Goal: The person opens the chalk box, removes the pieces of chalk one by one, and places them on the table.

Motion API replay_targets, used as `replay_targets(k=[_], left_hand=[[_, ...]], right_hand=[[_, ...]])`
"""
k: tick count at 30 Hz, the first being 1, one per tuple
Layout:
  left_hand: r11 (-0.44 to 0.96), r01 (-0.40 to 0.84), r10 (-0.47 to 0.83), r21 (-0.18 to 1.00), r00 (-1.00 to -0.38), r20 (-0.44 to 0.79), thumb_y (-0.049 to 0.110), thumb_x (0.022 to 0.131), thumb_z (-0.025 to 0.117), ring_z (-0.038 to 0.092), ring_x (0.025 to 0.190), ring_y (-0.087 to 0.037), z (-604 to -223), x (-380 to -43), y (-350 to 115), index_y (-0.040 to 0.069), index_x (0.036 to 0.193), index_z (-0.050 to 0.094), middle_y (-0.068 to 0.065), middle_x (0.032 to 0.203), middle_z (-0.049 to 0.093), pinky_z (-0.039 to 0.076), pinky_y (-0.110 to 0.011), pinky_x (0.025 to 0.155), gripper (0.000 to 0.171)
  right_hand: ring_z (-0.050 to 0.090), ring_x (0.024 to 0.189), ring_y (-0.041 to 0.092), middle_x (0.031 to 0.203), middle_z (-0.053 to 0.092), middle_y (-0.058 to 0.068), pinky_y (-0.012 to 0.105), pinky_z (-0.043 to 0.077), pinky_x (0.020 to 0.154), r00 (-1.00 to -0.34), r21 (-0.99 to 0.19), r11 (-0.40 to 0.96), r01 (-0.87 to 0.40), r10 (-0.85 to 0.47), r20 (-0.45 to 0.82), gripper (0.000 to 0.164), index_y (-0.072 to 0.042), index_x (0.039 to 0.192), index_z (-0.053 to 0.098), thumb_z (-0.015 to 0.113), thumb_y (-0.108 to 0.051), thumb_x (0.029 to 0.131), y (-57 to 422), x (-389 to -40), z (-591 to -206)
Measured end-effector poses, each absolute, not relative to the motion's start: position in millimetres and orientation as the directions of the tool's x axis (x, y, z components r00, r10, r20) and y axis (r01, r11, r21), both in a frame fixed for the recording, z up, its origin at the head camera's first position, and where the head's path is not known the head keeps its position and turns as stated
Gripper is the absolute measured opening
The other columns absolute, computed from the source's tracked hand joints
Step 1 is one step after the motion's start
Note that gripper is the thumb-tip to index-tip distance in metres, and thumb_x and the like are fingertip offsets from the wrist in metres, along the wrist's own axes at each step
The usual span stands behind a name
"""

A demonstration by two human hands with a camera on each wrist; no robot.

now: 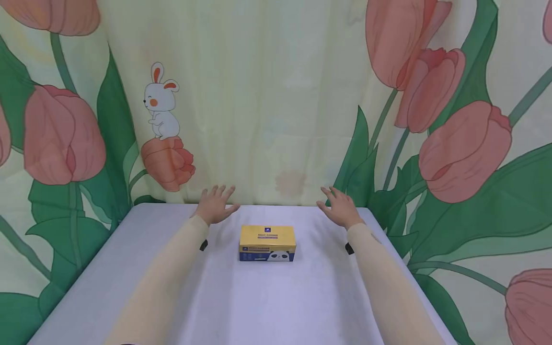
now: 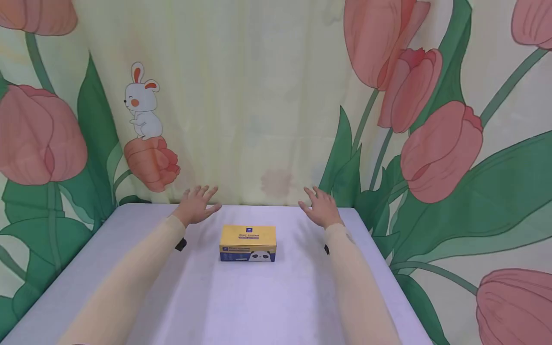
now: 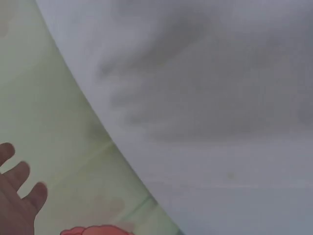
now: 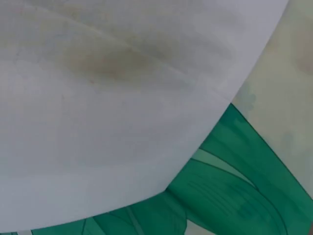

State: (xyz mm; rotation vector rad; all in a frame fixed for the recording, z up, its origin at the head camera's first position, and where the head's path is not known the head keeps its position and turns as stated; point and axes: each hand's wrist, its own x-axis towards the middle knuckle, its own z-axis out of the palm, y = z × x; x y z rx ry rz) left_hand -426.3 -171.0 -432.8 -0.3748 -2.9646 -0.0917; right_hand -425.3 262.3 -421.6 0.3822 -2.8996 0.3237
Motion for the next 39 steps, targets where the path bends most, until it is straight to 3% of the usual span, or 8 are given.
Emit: replay_targets(k=[4,10,20,27,33,39], left_hand=[[0.954,0.267,0.255,0.137,-0.962,0.099,0.062,0.103,0.043,0.036,0.149,-0.047,-447,-421,-165,0.013,0.165,0.027,-0.025,0.164,0.035,0.031,-0.064,0.117,0.081],[0.922,0.286,0.301,0.262,-0.953,-0.018,0.063,0.104,0.04,0.035,0.15,-0.047,-463,-410,-145,0.011,0.162,0.034,-0.025,0.165,0.032,0.029,-0.065,0.118,0.078],[0.799,0.419,0.387,0.433,-0.907,0.163,0.053,0.101,0.056,0.043,0.146,-0.037,-484,-396,-125,0.018,0.149,0.055,-0.011,0.157,0.048,0.034,-0.06,0.117,0.059],[0.742,0.503,0.443,0.442,-0.864,0.239,0.046,0.099,0.063,0.045,0.144,-0.033,-489,-379,-125,0.022,0.141,0.064,-0.006,0.152,0.053,0.034,-0.059,0.117,0.048],[0.746,0.495,0.443,0.445,-0.868,0.222,0.043,0.099,0.065,0.048,0.14,-0.031,-492,-372,-127,0.027,0.126,0.075,-0.003,0.144,0.058,0.038,-0.057,0.114,0.033],[0.729,0.446,0.416,0.519,-0.891,0.182,0.045,0.096,0.07,0.05,0.141,-0.033,-494,-371,-134,0.026,0.131,0.073,-0.004,0.148,0.058,0.041,-0.058,0.112,0.04]], right_hand=[[0.034,0.149,0.047,0.165,0.032,0.022,0.067,0.024,0.118,-0.902,-0.194,0.903,-0.384,-0.322,0.289,0.072,-0.016,0.164,0.029,0.05,-0.05,0.105,257,-425,-428],[0.035,0.15,0.043,0.167,0.031,0.018,0.065,0.03,0.117,-0.875,-0.195,0.869,-0.455,-0.395,0.281,0.087,-0.02,0.168,0.014,0.052,-0.06,0.101,246,-418,-442],[0.032,0.154,0.037,0.171,0.025,0.009,0.063,0.027,0.12,-0.889,-0.349,0.818,-0.457,-0.407,0.21,0.094,-0.027,0.168,0.011,0.058,-0.063,0.096,220,-404,-480],[0.04,0.149,0.034,0.165,0.039,0.006,0.06,0.032,0.118,-0.915,-0.444,0.803,-0.398,-0.382,0.129,0.1,-0.022,0.166,0.024,0.069,-0.066,0.088,207,-393,-494],[0.043,0.146,0.032,0.149,0.056,0.001,0.06,0.032,0.118,-0.917,-0.445,0.807,-0.388,-0.385,0.102,0.092,-0.023,0.159,0.041,0.077,-0.061,0.083,202,-385,-500],[0.047,0.143,0.029,0.145,0.06,0.0,0.06,0.035,0.116,-0.91,-0.442,0.801,-0.404,-0.4,0.106,0.09,-0.022,0.148,0.054,0.08,-0.068,0.076,198,-382,-498]])
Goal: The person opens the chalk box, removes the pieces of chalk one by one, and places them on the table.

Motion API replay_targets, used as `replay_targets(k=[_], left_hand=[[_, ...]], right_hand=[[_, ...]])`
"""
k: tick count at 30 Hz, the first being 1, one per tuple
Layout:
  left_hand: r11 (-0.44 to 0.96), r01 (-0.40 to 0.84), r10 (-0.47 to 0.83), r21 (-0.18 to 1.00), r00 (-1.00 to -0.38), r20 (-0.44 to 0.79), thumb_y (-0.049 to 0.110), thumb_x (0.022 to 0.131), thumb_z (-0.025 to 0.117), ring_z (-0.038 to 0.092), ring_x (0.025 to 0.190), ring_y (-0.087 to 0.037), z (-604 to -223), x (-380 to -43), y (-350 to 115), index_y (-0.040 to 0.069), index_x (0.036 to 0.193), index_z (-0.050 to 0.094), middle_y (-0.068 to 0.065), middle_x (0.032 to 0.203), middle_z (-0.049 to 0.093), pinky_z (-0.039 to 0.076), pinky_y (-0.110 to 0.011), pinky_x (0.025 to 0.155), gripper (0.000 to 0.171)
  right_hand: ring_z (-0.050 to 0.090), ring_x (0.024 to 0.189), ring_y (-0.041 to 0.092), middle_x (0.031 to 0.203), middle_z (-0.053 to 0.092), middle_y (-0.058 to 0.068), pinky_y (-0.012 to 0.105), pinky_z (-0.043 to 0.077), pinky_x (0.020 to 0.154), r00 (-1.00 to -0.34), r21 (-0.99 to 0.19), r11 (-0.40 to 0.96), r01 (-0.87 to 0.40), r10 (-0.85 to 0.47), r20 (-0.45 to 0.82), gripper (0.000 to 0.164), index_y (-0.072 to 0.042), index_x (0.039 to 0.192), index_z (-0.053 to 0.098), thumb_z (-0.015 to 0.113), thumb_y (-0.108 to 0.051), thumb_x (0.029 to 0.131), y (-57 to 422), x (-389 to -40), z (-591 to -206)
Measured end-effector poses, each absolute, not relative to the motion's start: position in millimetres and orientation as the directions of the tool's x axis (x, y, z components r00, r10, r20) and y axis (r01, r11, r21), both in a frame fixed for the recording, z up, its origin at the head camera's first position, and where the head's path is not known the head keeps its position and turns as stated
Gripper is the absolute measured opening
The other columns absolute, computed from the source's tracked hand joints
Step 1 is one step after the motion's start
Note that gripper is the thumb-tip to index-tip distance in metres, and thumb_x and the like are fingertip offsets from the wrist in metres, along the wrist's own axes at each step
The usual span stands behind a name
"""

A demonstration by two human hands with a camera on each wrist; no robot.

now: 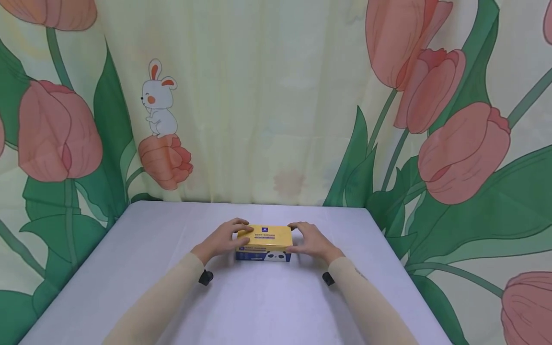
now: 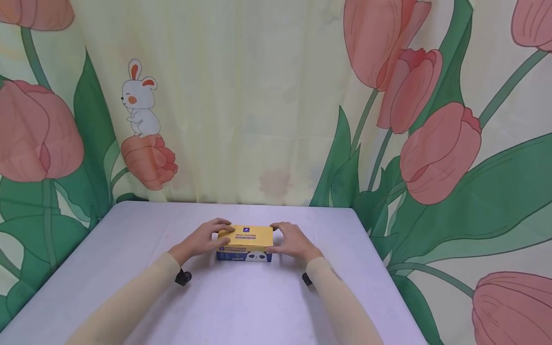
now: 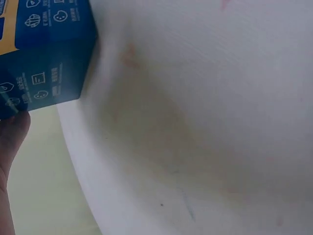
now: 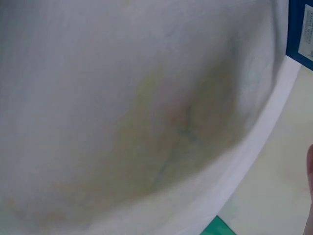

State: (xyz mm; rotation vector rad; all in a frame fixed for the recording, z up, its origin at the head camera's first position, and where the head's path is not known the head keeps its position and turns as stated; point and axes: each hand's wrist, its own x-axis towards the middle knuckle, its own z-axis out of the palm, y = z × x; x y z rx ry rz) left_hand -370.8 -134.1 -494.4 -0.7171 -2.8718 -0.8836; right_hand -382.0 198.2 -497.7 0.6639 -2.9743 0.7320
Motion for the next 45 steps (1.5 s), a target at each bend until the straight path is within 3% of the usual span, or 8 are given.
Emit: replay_targets(k=[6,12,19,24,32,42,45], left_hand=[[0.732,0.439,0.434,0.521,-0.89,0.139,0.049,0.09,0.076,0.049,0.144,-0.033,-490,-375,-138,0.024,0.131,0.074,-0.004,0.152,0.057,0.045,-0.055,0.11,0.048],[0.779,0.537,0.54,0.325,-0.837,0.088,0.054,0.088,0.077,0.05,0.143,-0.029,-474,-381,-136,0.023,0.133,0.073,-0.003,0.149,0.06,0.044,-0.05,0.113,0.055],[0.741,0.647,0.652,0.18,-0.757,0.036,0.051,0.089,0.078,0.059,0.132,-0.03,-456,-385,-128,0.016,0.132,0.073,-0.009,0.141,0.065,0.045,-0.046,0.111,0.055],[0.737,0.639,0.653,0.22,-0.757,0.014,0.051,0.087,0.08,0.059,0.133,-0.03,-454,-388,-125,0.016,0.134,0.071,-0.011,0.144,0.062,0.046,-0.045,0.111,0.058],[0.759,0.609,0.621,0.229,-0.783,0.023,0.056,0.086,0.079,0.058,0.102,-0.015,-458,-389,-131,0.023,0.135,0.071,-0.003,0.128,0.059,0.052,-0.034,0.093,0.06],[0.749,0.631,0.63,0.2,-0.773,0.079,0.053,0.089,0.077,0.065,0.11,-0.019,-463,-385,-131,0.015,0.129,0.072,-0.005,0.13,0.066,0.053,-0.039,0.1,0.056],[0.735,0.652,0.647,0.185,-0.757,0.093,0.05,0.09,0.077,0.066,0.104,-0.017,-463,-384,-132,0.014,0.128,0.07,-0.004,0.127,0.069,0.055,-0.038,0.098,0.052]], right_hand=[[0.049,0.142,0.032,0.145,0.059,0.005,0.061,0.037,0.114,-0.93,-0.535,0.78,-0.326,-0.367,0.031,0.089,-0.018,0.146,0.054,0.086,-0.058,0.074,191,-384,-498],[0.052,0.137,0.029,0.14,0.06,0.005,0.06,0.036,0.114,-0.934,-0.608,0.75,-0.261,-0.356,-0.039,0.091,-0.016,0.147,0.047,0.088,-0.051,0.074,189,-386,-502],[0.05,0.14,0.03,0.144,0.059,0.005,0.061,0.036,0.115,-0.931,-0.588,0.769,-0.252,-0.358,-0.069,0.095,-0.018,0.152,0.046,0.087,-0.054,0.075,192,-386,-504],[0.049,0.142,0.032,0.147,0.057,0.006,0.062,0.037,0.113,-0.934,-0.548,0.8,-0.245,-0.346,-0.087,0.097,-0.02,0.152,0.047,0.087,-0.059,0.073,193,-388,-503],[0.05,0.139,0.033,0.146,0.059,0.005,0.062,0.039,0.111,-0.936,-0.509,0.828,-0.235,-0.334,-0.113,0.095,-0.023,0.148,0.051,0.088,-0.063,0.069,188,-394,-502],[0.048,0.143,0.032,0.148,0.06,0.003,0.062,0.037,0.113,-0.935,-0.524,0.826,-0.209,-0.325,-0.14,0.092,-0.023,0.146,0.051,0.088,-0.061,0.07,189,-394,-498],[0.047,0.144,0.033,0.151,0.058,0.003,0.062,0.037,0.113,-0.934,-0.53,0.824,-0.203,-0.325,-0.148,0.095,-0.022,0.146,0.05,0.088,-0.063,0.069,189,-395,-497]])
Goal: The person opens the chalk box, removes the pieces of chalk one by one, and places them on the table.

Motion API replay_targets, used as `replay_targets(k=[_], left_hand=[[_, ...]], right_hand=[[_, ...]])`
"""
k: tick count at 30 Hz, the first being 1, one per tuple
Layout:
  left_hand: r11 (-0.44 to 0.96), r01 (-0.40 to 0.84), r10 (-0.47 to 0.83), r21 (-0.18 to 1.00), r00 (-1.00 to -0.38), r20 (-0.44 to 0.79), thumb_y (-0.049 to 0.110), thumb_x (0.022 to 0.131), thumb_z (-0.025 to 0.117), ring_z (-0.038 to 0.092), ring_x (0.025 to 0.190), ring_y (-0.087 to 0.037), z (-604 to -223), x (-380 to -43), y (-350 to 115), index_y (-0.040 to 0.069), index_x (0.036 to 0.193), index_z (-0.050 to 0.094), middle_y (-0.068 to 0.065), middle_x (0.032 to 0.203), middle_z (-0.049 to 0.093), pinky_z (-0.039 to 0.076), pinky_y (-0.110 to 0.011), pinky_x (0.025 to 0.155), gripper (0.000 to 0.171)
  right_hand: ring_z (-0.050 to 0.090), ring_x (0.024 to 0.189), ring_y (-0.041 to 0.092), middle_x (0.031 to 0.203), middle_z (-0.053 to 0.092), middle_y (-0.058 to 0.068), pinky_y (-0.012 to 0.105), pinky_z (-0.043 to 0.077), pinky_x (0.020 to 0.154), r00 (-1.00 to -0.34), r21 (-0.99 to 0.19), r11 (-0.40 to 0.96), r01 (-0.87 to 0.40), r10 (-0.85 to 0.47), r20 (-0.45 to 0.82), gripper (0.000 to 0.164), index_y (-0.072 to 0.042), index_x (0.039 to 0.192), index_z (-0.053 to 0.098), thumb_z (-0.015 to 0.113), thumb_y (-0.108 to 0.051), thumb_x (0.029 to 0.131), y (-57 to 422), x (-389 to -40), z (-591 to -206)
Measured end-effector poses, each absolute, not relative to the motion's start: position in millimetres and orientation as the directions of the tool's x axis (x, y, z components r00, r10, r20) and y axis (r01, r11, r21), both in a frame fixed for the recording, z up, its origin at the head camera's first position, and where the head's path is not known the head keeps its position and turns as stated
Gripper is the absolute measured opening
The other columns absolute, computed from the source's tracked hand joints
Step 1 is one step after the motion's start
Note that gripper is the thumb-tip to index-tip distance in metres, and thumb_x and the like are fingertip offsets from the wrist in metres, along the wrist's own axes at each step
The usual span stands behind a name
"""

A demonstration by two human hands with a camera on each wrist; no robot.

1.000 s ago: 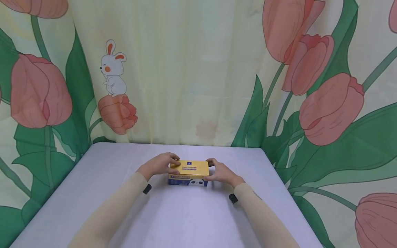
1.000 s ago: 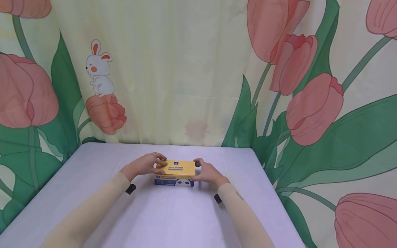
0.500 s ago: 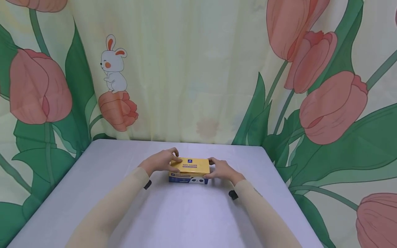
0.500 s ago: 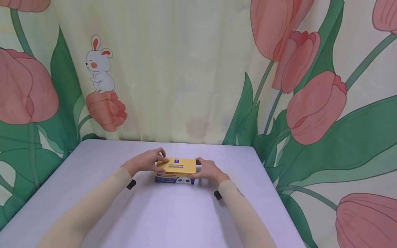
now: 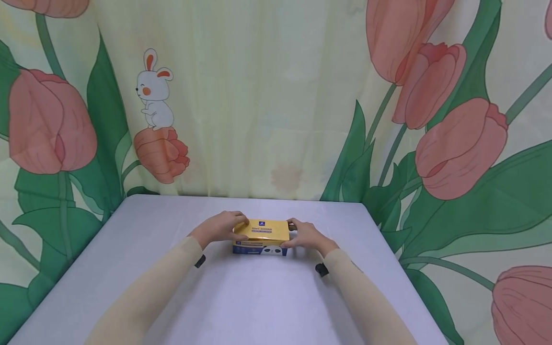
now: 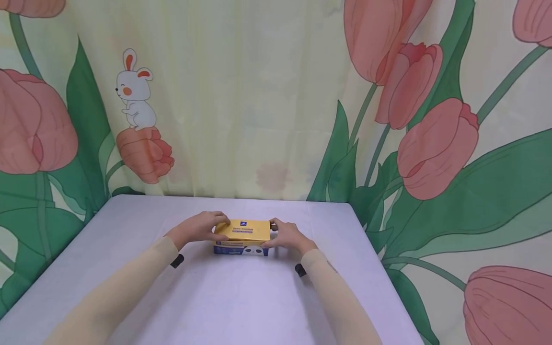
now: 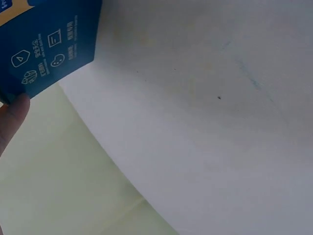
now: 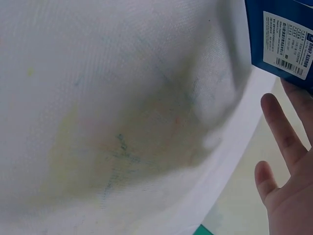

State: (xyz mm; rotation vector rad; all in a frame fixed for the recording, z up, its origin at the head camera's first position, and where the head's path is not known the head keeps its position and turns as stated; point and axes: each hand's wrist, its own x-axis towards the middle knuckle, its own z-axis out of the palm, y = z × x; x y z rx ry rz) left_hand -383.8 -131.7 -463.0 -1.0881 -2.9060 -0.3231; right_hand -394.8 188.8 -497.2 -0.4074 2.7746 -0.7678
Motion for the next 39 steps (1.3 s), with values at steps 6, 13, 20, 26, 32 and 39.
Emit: replay_targets(k=[6,13,20,26,32,39], left_hand=[[0.724,0.678,0.671,0.128,-0.735,0.097,0.049,0.096,0.071,0.068,0.095,-0.014,-464,-386,-133,0.016,0.135,0.06,-0.002,0.126,0.069,0.056,-0.036,0.094,0.052],[0.718,0.693,0.688,0.065,-0.72,0.089,0.05,0.1,0.064,0.07,0.101,-0.014,-471,-389,-133,0.018,0.14,0.055,-0.003,0.127,0.068,0.056,-0.035,0.095,0.052],[0.714,0.7,0.693,0.028,-0.711,0.122,0.041,0.107,0.055,0.067,0.106,-0.017,-475,-386,-127,0.017,0.132,0.057,-0.005,0.128,0.065,0.056,-0.036,0.096,0.034],[0.754,0.612,0.576,0.238,-0.79,0.209,0.03,0.111,0.045,0.072,0.1,-0.021,-475,-390,-124,0.012,0.139,0.053,-0.009,0.119,0.071,0.058,-0.042,0.091,0.034],[0.746,0.383,0.3,0.544,-0.923,0.239,0.041,0.11,0.045,0.069,0.076,-0.022,-470,-399,-119,0.014,0.152,0.033,-0.017,0.106,0.07,0.059,-0.037,0.066,0.052],[0.759,0.245,0.082,0.603,-0.955,0.285,0.022,0.103,0.065,0.064,0.083,-0.028,-475,-398,-110,0.01,0.149,0.029,-0.02,0.107,0.068,0.054,-0.041,0.074,0.06]], right_hand=[[0.046,0.146,0.033,0.153,0.057,0.005,0.062,0.037,0.114,-0.935,-0.54,0.821,-0.186,-0.316,-0.158,0.096,-0.021,0.147,0.049,0.089,-0.062,0.069,189,-397,-492],[0.047,0.146,0.033,0.153,0.056,0.006,0.06,0.034,0.116,-0.929,-0.539,0.818,-0.2,-0.333,-0.16,0.097,-0.018,0.149,0.047,0.088,-0.06,0.072,187,-398,-490],[0.045,0.146,0.034,0.154,0.055,0.007,0.06,0.032,0.117,-0.932,-0.545,0.819,-0.179,-0.318,-0.172,0.096,-0.019,0.151,0.046,0.088,-0.057,0.073,190,-400,-493],[0.05,0.142,0.034,0.149,0.06,0.008,0.062,0.034,0.116,-0.929,-0.552,0.813,-0.186,-0.329,-0.172,0.102,-0.018,0.151,0.045,0.093,-0.055,0.069,191,-398,-495],[0.051,0.141,0.033,0.148,0.061,0.009,0.061,0.034,0.116,-0.936,-0.545,0.817,-0.19,-0.318,-0.152,0.105,-0.015,0.152,0.044,0.093,-0.055,0.069,191,-396,-495],[0.046,0.144,0.036,0.152,0.057,0.009,0.065,0.032,0.115,-0.934,-0.553,0.817,-0.165,-0.309,-0.178,0.106,-0.017,0.154,0.042,0.092,-0.057,0.069,190,-394,-497]])
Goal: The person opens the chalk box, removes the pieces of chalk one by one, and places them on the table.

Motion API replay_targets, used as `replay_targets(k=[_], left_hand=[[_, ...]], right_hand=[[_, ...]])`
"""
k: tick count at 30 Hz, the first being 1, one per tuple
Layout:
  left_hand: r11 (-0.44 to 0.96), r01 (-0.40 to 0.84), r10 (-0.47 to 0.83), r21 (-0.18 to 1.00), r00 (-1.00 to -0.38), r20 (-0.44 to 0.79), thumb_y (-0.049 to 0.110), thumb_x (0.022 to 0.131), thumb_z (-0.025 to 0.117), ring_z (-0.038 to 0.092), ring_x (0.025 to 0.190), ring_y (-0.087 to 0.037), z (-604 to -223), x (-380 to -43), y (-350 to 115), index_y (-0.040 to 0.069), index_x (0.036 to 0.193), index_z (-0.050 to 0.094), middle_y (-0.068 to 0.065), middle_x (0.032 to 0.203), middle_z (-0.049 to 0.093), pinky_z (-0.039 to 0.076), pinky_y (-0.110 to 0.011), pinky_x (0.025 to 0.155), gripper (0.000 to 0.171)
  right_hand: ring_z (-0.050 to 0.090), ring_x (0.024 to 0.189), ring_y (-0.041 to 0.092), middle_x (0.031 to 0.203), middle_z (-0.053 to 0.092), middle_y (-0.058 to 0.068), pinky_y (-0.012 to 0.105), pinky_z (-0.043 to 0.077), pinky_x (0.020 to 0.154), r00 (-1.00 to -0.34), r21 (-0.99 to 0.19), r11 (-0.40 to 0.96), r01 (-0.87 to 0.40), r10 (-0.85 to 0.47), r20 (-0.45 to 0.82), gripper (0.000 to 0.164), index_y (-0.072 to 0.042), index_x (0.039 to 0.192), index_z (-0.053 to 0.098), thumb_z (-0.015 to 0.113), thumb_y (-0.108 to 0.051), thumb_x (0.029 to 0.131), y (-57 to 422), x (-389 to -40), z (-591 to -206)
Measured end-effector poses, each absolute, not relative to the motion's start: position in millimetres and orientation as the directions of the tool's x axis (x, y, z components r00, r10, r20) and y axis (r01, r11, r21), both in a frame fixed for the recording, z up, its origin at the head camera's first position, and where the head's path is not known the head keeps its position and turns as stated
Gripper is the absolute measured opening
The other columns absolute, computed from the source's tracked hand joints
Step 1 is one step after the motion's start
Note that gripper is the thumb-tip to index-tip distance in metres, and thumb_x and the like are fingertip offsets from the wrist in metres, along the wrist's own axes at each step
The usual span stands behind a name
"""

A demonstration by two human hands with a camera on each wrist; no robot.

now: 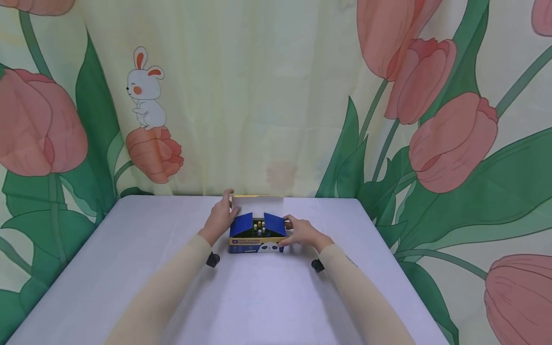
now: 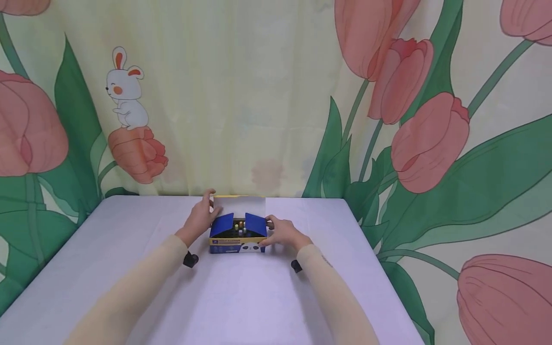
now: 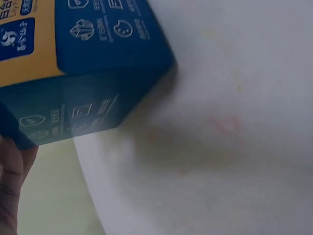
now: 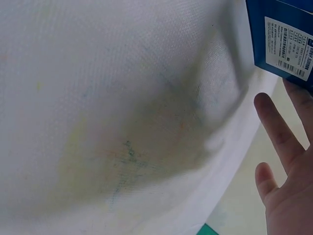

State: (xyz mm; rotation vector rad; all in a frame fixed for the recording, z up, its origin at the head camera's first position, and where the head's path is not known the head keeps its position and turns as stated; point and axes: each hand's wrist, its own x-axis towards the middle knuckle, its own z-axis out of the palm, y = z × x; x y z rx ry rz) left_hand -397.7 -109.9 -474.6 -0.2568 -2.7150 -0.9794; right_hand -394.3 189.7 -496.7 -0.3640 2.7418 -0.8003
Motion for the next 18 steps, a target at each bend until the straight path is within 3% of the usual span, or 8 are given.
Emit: replay_targets(k=[3,7,9,14,18], left_hand=[[0.757,0.225,0.038,0.613,-0.952,0.302,0.018,0.101,0.067,0.063,0.091,-0.029,-480,-396,-108,0.008,0.135,0.04,-0.018,0.117,0.065,0.054,-0.043,0.081,0.045],[0.782,0.244,0.059,0.573,-0.945,0.323,0.015,0.101,0.065,0.062,0.095,-0.028,-486,-395,-106,0.007,0.116,0.055,-0.015,0.114,0.063,0.055,-0.043,0.085,0.019],[0.78,0.232,0.043,0.581,-0.946,0.32,0.017,0.101,0.064,0.063,0.098,-0.028,-487,-394,-105,0.005,0.113,0.06,-0.015,0.113,0.064,0.055,-0.044,0.088,0.017],[0.714,0.151,-0.013,0.683,-0.973,0.228,0.034,0.1,0.065,0.061,0.11,-0.033,-490,-389,-104,0.0,0.125,0.058,-0.02,0.128,0.062,0.051,-0.049,0.098,0.043],[0.678,0.135,0.039,0.722,-0.988,0.148,0.05,0.094,0.07,0.055,0.128,-0.038,-493,-384,-103,-0.002,0.143,0.047,-0.023,0.146,0.052,0.045,-0.053,0.108,0.075]], right_hand=[[0.046,0.145,0.036,0.153,0.057,0.009,0.064,0.032,0.116,-0.932,-0.559,0.813,-0.165,-0.314,-0.18,0.106,-0.017,0.154,0.041,0.092,-0.056,0.07,189,-394,-499],[0.046,0.145,0.035,0.153,0.056,0.008,0.063,0.032,0.116,-0.932,-0.555,0.816,-0.162,-0.312,-0.187,0.106,-0.017,0.155,0.04,0.092,-0.054,0.071,189,-391,-499],[0.048,0.144,0.034,0.153,0.056,0.009,0.063,0.032,0.116,-0.928,-0.552,0.816,-0.173,-0.322,-0.186,0.105,-0.016,0.155,0.039,0.092,-0.052,0.072,188,-391,-498],[0.053,0.139,0.032,0.153,0.055,0.012,0.061,0.032,0.117,-0.915,-0.572,0.798,-0.188,-0.354,-0.193,0.103,-0.013,0.157,0.036,0.09,-0.046,0.076,184,-391,-494],[0.055,0.137,0.031,0.154,0.052,0.012,0.059,0.036,0.116,-0.916,-0.582,0.797,-0.16,-0.34,-0.214,0.102,-0.013,0.157,0.034,0.09,-0.043,0.077,183,-389,-492]])
